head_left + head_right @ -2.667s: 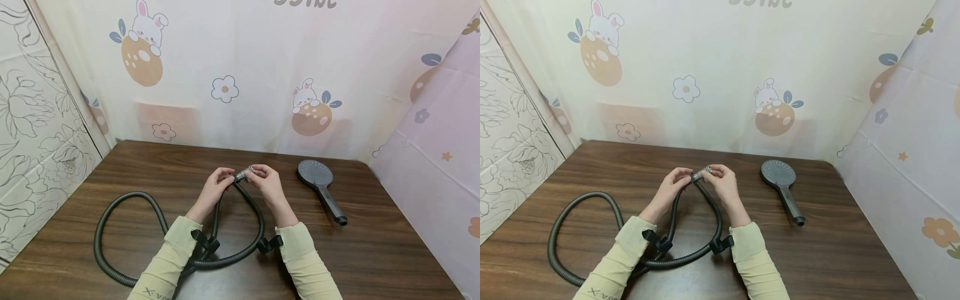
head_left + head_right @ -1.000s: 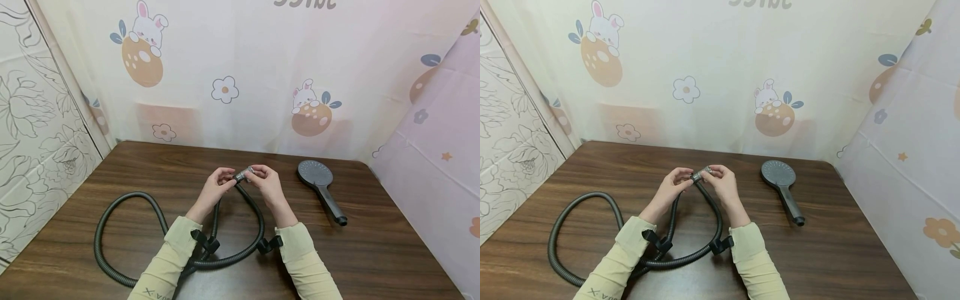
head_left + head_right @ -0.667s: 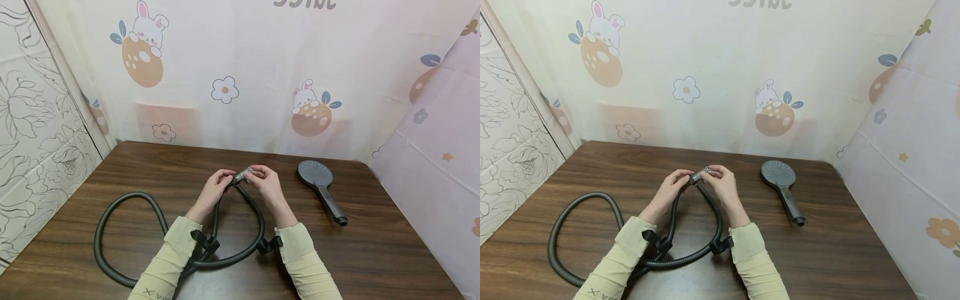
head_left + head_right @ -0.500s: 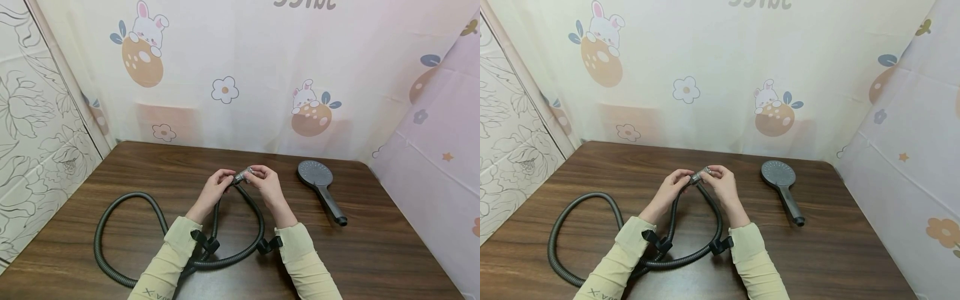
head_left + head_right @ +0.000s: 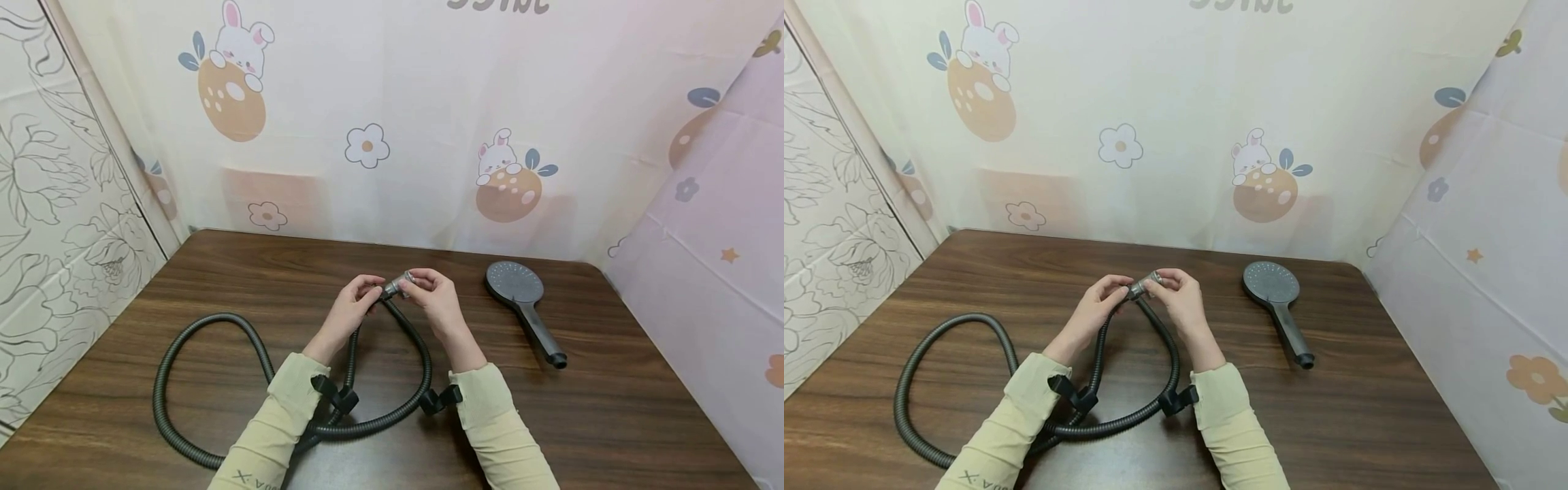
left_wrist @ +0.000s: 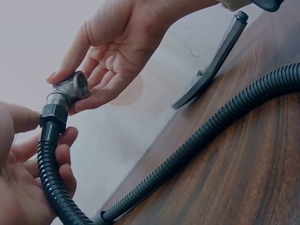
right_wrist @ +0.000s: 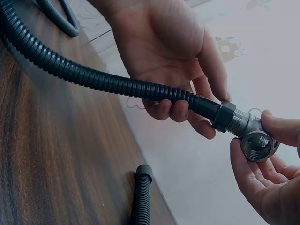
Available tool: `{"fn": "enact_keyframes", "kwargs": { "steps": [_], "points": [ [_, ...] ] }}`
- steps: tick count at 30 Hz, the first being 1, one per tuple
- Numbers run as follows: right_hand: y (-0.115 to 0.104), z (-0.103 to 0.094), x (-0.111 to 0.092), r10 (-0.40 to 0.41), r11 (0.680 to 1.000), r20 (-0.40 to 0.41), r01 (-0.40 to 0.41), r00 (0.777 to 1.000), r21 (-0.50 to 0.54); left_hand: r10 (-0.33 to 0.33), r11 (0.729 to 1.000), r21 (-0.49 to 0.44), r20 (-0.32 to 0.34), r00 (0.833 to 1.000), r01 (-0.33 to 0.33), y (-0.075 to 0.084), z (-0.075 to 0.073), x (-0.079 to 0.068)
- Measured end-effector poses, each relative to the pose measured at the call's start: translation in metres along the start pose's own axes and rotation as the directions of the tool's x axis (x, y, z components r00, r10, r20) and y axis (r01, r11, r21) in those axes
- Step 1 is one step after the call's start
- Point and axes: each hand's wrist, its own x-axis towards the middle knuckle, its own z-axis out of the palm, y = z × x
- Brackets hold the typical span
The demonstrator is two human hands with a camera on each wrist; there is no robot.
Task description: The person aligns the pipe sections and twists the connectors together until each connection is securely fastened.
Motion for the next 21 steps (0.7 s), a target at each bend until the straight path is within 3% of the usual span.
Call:
{"fn": "enact_keyframes", "kwargs": {
  "steps": [12,21],
  "points": [
    [-0.001,0.0,-0.001,-0.018,1.0,0.008,0.018,1.0,0.002,-0.085,0.995,0.056,0.062,0.994,0.081,-0.002,0.0,0.001],
    [-0.001,0.0,-0.002,-0.008,0.999,0.049,0.01,0.999,-0.034,-0.08,0.99,0.123,0.14,0.987,0.063,0.0,-0.009,0.002]
  ]
}}
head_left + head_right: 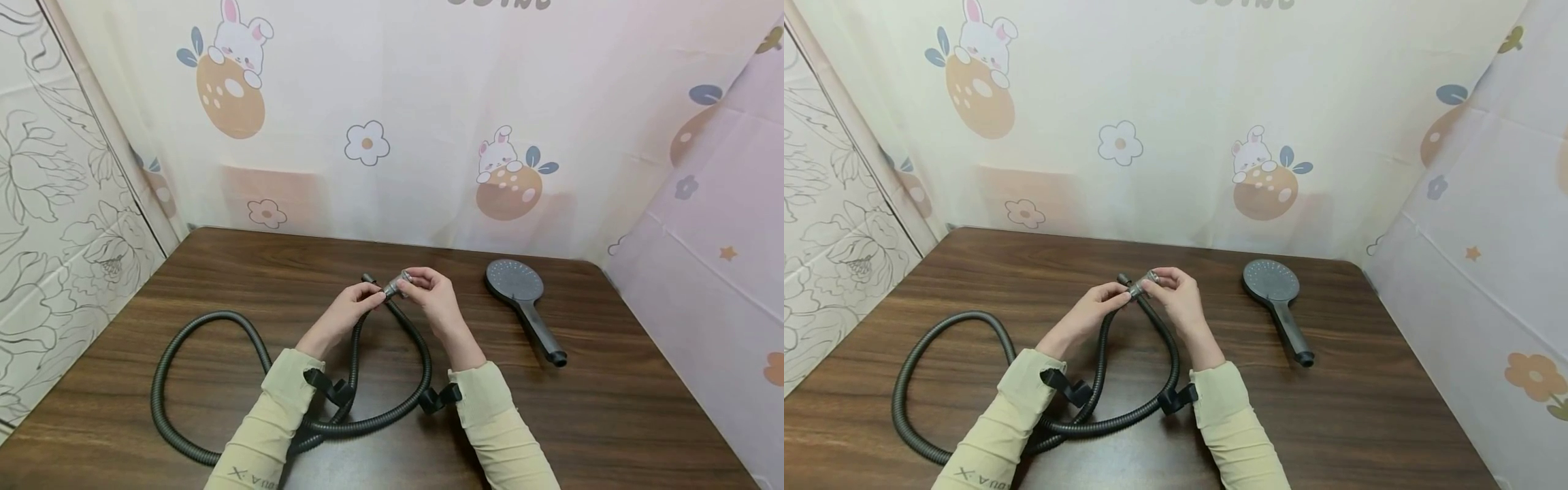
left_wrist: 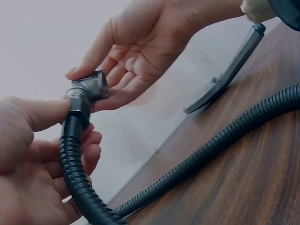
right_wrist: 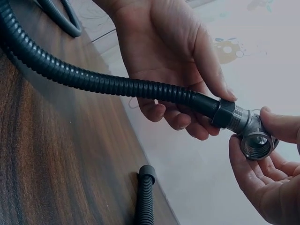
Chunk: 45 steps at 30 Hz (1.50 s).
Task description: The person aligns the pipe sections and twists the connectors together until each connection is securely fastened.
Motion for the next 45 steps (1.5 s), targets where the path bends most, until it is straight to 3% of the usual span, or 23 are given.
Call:
{"fn": "enact_keyframes", "kwargs": {
  "steps": [4,6,12,29,37,45],
  "points": [
    [-0.001,0.001,-0.001,-0.006,1.0,0.008,0.006,1.0,-0.012,0.002,0.998,0.06,0.027,1.0,-0.003,0.017,-0.003,-0.009],
    [-0.001,0.001,-0.001,-0.007,1.0,0.009,0.007,1.0,-0.017,0.001,0.996,0.084,0.027,1.0,-0.003,0.018,-0.002,-0.01],
    [0.0,0.001,0.0,0.004,1.0,-0.008,-0.004,1.0,-0.017,-0.004,0.996,0.093,-0.002,1.0,0.004,0.0,0.0,-0.001],
    [0.006,0.0,0.001,0.082,0.994,0.059,-0.077,0.995,-0.078,-0.077,0.992,0.099,0.019,0.997,0.074,-0.003,-0.011,-0.002],
    [0.01,-0.002,0.002,0.108,0.985,0.036,-0.101,0.994,-0.143,-0.045,0.98,0.196,0.078,0.996,0.029,-0.005,-0.011,-0.003],
    [0.013,0.001,0.002,0.132,0.975,0.047,-0.121,0.99,-0.189,-0.066,0.968,0.247,0.054,0.996,0.051,-0.007,-0.012,-0.005]
  ]
}}
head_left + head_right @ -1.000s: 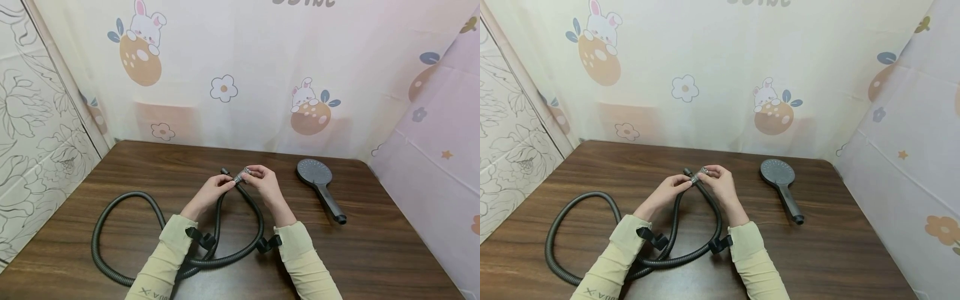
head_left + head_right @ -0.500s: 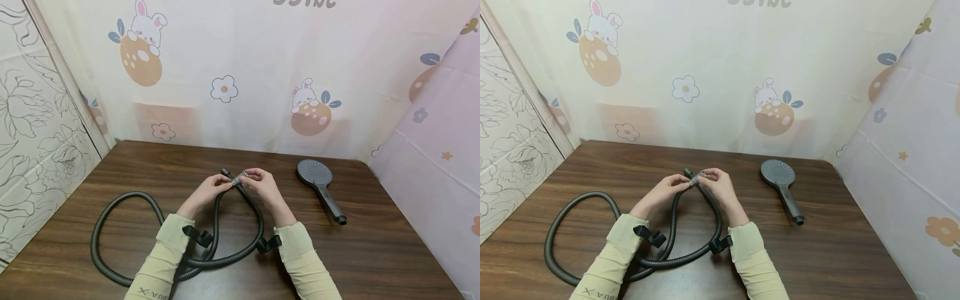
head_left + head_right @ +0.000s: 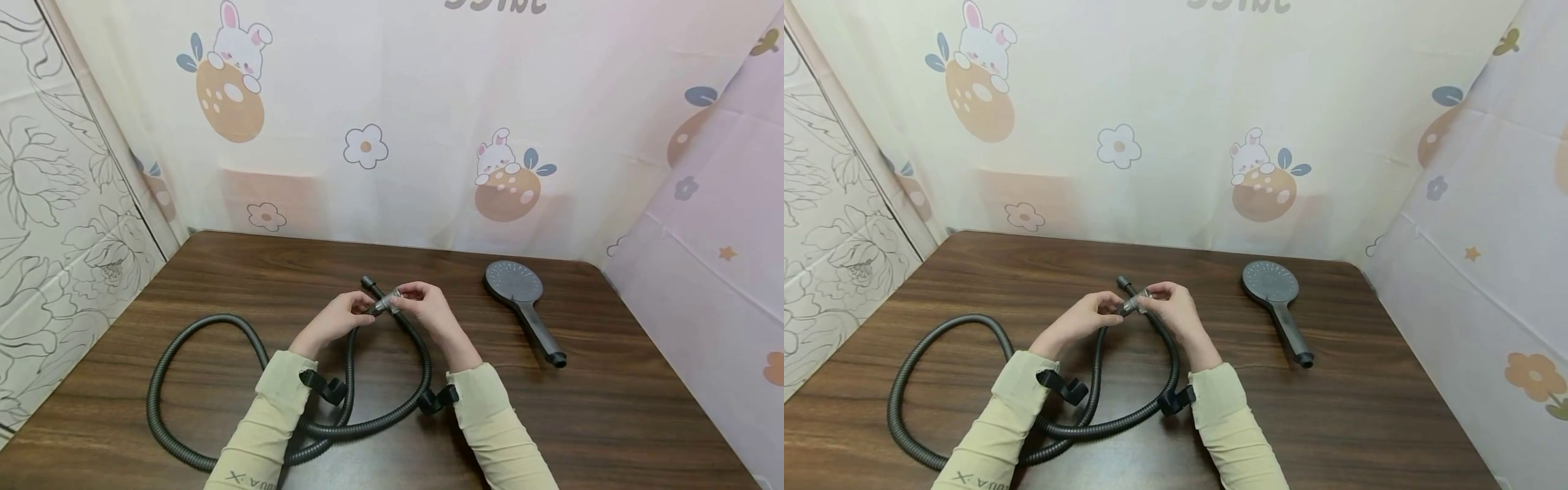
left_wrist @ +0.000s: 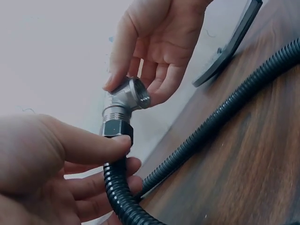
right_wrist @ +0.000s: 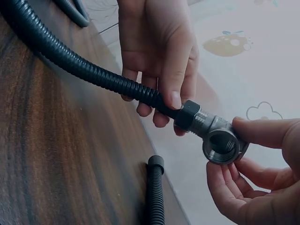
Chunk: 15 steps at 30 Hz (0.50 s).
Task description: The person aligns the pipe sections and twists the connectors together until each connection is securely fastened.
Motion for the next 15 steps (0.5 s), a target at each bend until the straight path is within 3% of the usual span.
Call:
{"fn": "enact_keyframes", "kwargs": {
  "steps": [11,15],
  "points": [
    [0.0056,0.003,0.0023,0.037,0.999,0.039,-0.036,0.999,-0.02,-0.028,0.986,0.16,-0.05,0.998,0.036,-0.0017,0.001,0.0006],
    [0.007,0.0039,0.0028,0.033,0.998,0.039,-0.031,0.999,-0.056,-0.042,0.983,0.174,-0.063,0.997,0.052,-0.0019,0.0001,0.0006]
  ]
}}
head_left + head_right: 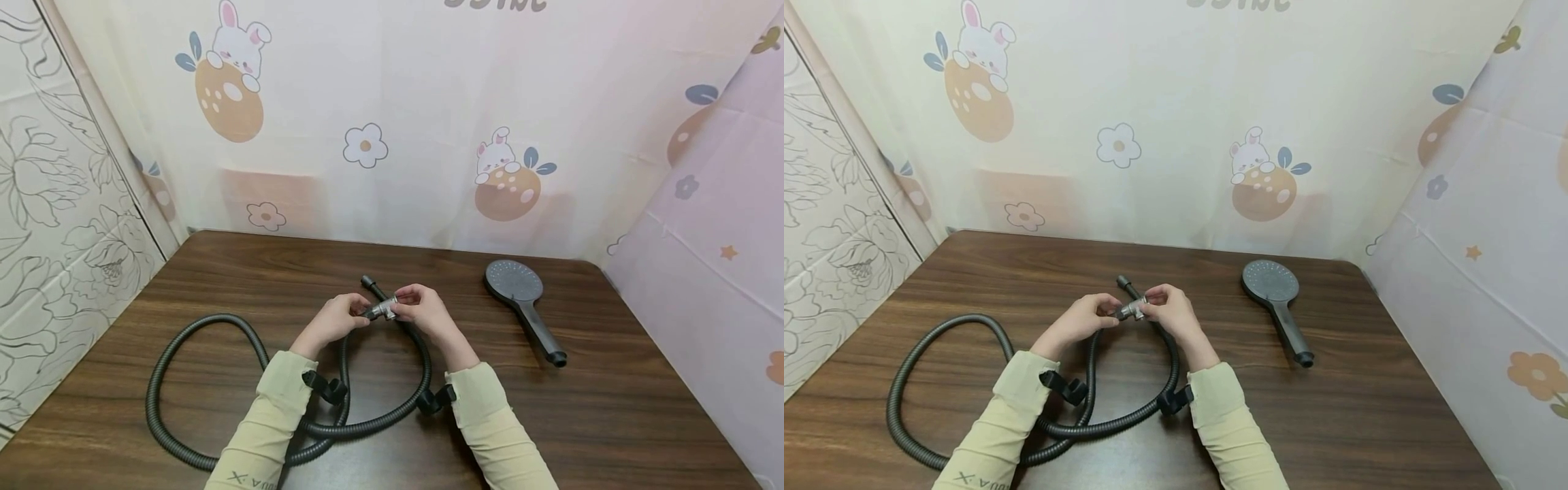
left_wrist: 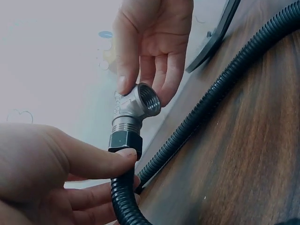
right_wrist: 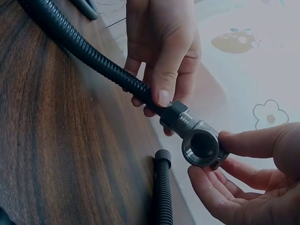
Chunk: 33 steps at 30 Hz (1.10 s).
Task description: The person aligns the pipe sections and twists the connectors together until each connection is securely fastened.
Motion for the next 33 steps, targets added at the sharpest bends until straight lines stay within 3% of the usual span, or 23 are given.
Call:
{"fn": "enact_keyframes", "kwargs": {
  "steps": [25,33],
  "points": [
    [0.0023,0.0014,-0.0027,0.039,0.964,-0.028,-0.045,0.999,-0.264,0.002,0.987,0.16,-0.033,0.999,0.003,-0.0042,-0.0037,-0.0007],
    [0.0046,0.002,-0.002,0.058,0.978,-0.004,-0.058,0.998,-0.201,-0.033,0.982,0.186,-0.034,0.999,0.039,-0.0043,-0.0023,-0.001]
  ]
}}
